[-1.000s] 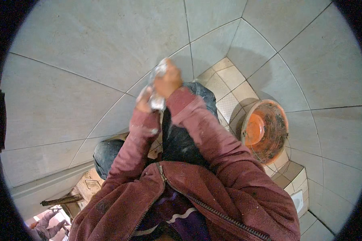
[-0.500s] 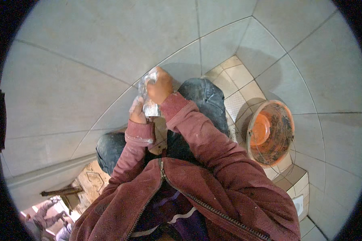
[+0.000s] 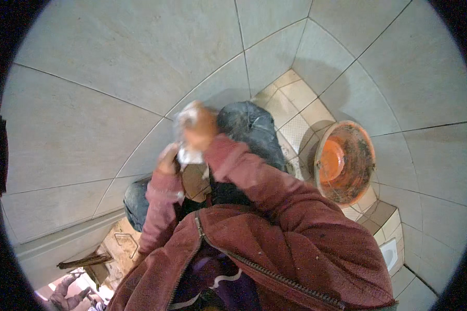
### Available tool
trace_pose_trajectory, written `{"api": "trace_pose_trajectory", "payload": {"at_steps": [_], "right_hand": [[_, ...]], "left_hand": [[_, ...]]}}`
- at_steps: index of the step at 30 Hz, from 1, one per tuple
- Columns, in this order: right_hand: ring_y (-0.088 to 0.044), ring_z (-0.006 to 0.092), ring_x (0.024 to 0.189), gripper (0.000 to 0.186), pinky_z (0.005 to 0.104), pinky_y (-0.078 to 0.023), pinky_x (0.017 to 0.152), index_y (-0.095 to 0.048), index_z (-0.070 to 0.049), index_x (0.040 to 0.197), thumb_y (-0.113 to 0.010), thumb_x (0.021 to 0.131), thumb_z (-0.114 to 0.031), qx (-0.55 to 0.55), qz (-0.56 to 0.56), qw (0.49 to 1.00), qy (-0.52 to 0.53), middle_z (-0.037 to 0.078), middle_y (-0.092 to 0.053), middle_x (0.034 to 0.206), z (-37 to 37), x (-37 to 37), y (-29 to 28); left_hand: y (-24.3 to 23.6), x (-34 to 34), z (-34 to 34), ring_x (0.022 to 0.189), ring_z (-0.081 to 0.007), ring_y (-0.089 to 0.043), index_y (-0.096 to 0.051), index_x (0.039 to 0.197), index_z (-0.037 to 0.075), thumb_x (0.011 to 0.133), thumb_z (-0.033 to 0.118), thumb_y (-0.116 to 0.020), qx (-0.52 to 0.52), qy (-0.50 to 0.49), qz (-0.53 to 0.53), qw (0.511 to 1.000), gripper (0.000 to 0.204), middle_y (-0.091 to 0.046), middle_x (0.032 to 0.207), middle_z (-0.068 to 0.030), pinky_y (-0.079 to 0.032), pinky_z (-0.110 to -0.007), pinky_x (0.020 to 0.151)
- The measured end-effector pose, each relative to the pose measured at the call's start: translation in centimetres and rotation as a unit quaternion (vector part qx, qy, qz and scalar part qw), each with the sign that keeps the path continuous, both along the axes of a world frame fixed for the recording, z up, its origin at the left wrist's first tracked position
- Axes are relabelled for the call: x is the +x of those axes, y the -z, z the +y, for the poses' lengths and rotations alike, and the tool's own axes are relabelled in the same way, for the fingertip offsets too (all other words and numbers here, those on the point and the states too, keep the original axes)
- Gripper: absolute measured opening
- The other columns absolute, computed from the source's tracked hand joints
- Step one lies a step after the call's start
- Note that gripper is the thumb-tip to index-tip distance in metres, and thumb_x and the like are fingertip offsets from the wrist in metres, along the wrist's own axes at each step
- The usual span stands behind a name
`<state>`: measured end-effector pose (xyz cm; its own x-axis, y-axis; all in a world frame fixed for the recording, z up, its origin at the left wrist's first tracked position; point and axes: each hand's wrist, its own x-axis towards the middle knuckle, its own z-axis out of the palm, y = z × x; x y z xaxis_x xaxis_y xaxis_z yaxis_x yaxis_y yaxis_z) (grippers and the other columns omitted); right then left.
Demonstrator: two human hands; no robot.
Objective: The person applies grout along the wall tile joints using a small scraper, gathers and shapes paste on the scraper by hand, and smooths the grout into the wall seams and corner joints.
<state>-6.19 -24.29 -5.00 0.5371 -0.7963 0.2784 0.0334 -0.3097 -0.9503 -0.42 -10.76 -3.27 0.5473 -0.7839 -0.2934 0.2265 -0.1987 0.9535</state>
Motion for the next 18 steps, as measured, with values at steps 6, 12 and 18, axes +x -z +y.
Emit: {"api": "trace_pose_trajectory", "payload": {"at_steps": [6, 12, 18], "right_hand": [[-0.059, 0.0325, 0.078, 0.022, 0.0375, -0.046, 0.068, -0.053, 0.002, 0.088, -0.057, 0.067, -0.005, 0.056, 0.069, 0.986, 0.140, 0.019, -0.059, 0.082, -13.4, -2.9, -1.1], [-0.058, 0.0366, 0.079, 0.033, 0.0365, -0.046, 0.069, -0.052, 0.007, 0.093, -0.057, 0.063, -0.005, -0.026, 0.107, 0.979, 0.169, 0.024, -0.059, 0.083, -13.8, -2.2, -4.0], [-0.058, 0.0371, 0.084, 0.046, 0.0364, -0.046, 0.072, -0.048, 0.010, 0.106, -0.057, 0.063, -0.004, -0.055, 0.111, 0.984, 0.126, 0.027, -0.058, 0.087, -7.4, -0.3, -3.8]], "left_hand": [[2.2, -1.4, -15.7, 0.066, -0.0102, -0.055, -0.055, 0.097, 0.004, 0.084, 0.029, -0.051, -0.033, 0.043, 0.051, 0.997, 0.028, -0.059, 0.079, -0.0014, -0.040, -0.021, 0.053], [3.9, -1.4, -18.7, 0.065, -0.0156, -0.059, -0.051, 0.102, 0.002, 0.084, 0.019, -0.051, -0.120, -0.039, 0.268, 0.955, 0.025, -0.060, 0.082, -0.0069, -0.045, -0.026, 0.051], [5.9, -0.7, -11.5, 0.087, -0.0215, -0.058, -0.045, 0.110, -0.004, 0.083, 0.013, -0.049, -0.255, -0.069, 0.265, 0.927, 0.032, -0.057, 0.100, -0.0129, -0.046, -0.032, 0.075]]}}
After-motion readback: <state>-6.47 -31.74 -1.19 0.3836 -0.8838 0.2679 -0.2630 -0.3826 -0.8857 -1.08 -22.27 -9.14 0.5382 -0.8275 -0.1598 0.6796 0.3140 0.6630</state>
